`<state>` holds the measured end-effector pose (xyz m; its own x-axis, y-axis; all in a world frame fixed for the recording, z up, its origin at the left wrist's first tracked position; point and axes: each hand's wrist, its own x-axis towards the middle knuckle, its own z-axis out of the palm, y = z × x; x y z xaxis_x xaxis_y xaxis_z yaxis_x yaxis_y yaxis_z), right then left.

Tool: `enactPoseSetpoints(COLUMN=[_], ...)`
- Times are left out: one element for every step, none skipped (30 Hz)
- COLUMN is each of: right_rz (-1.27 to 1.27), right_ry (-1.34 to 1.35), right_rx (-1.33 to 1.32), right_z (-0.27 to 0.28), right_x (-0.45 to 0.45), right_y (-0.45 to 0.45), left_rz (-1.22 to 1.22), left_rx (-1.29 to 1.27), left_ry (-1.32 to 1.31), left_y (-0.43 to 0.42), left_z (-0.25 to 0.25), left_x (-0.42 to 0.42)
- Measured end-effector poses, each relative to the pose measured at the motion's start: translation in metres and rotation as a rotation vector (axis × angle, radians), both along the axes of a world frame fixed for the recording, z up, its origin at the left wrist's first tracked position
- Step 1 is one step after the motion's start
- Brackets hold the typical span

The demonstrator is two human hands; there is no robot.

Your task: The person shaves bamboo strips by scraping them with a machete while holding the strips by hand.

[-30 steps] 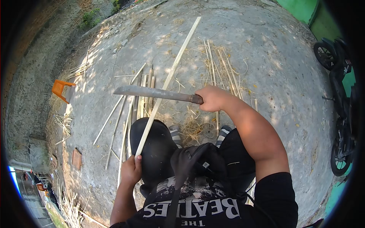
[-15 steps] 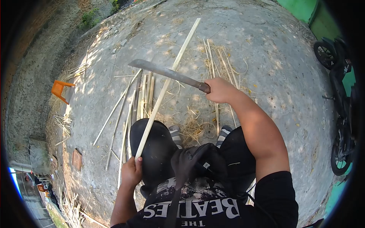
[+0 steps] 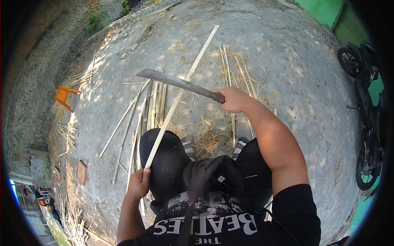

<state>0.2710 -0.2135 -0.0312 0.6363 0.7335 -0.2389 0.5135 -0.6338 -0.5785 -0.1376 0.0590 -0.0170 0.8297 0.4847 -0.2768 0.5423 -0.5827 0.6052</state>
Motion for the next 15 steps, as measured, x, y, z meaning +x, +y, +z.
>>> enactPoseSetpoints(right_rz=[0.007, 0.017, 0.073, 0.131, 0.189, 0.26, 0.286, 0.312, 0.342, 0.244, 0.143, 0.041, 0.032, 0.021, 0.007], right_ry=[-0.015, -0.027, -0.048, -0.069, -0.093, -0.218, -0.241, -0.263, -0.285, -0.18, -0.081, 0.011, -0.014, -0.032, -0.053], right_rx=[0.008, 0.016, 0.004, -0.007, -0.018, 0.044, 0.018, -0.006, -0.033, -0.037, -0.041, -0.041, -0.032, -0.024, -0.017], right_z=[0.007, 0.013, 0.018, 0.022, 0.024, 0.014, 0.015, 0.024, 0.029, 0.027, 0.024, 0.022, 0.017, 0.011, 0.011], right_x=[-0.007, -0.015, -0.023, -0.03, -0.036, -0.039, -0.036, -0.033, -0.029, -0.02, -0.006, 0.003, 0.007, 0.007, 0.006], right_y=[0.003, 0.006, 0.008, 0.011, 0.013, 0.018, 0.016, 0.015, 0.014, 0.011, 0.005, 0.001, -0.001, -0.002, -0.003], left_rz=[-0.006, -0.01, -0.01, -0.008, -0.007, -0.007, -0.017, -0.027, -0.034, -0.025, -0.017, -0.011, -0.006, -0.003, -0.002], left_rx=[-0.003, -0.006, -0.009, -0.01, -0.011, -0.011, -0.039, -0.066, -0.095, -0.126, -0.156, -0.182, -0.17, -0.158, -0.148], left_ry=[-0.008, -0.014, -0.016, -0.015, -0.017, -0.022, -0.016, -0.008, -0.001, 0.002, 0.0, -0.01, 0.005, 0.027, 0.047], left_y=[0.0, 0.0, -0.001, -0.001, -0.001, -0.001, 0.001, 0.003, 0.005, 0.007, 0.01, 0.01, 0.01, 0.007, 0.005], left_z=[-0.001, -0.002, -0.002, -0.004, -0.006, -0.007, -0.007, -0.006, -0.006, -0.007, -0.009, -0.008, -0.005, 0.001, 0.005], left_x=[0.001, 0.001, 0.0, -0.001, -0.001, 0.001, 0.001, 0.0, -0.003, -0.008, -0.011, -0.008, -0.006, -0.007, -0.005])
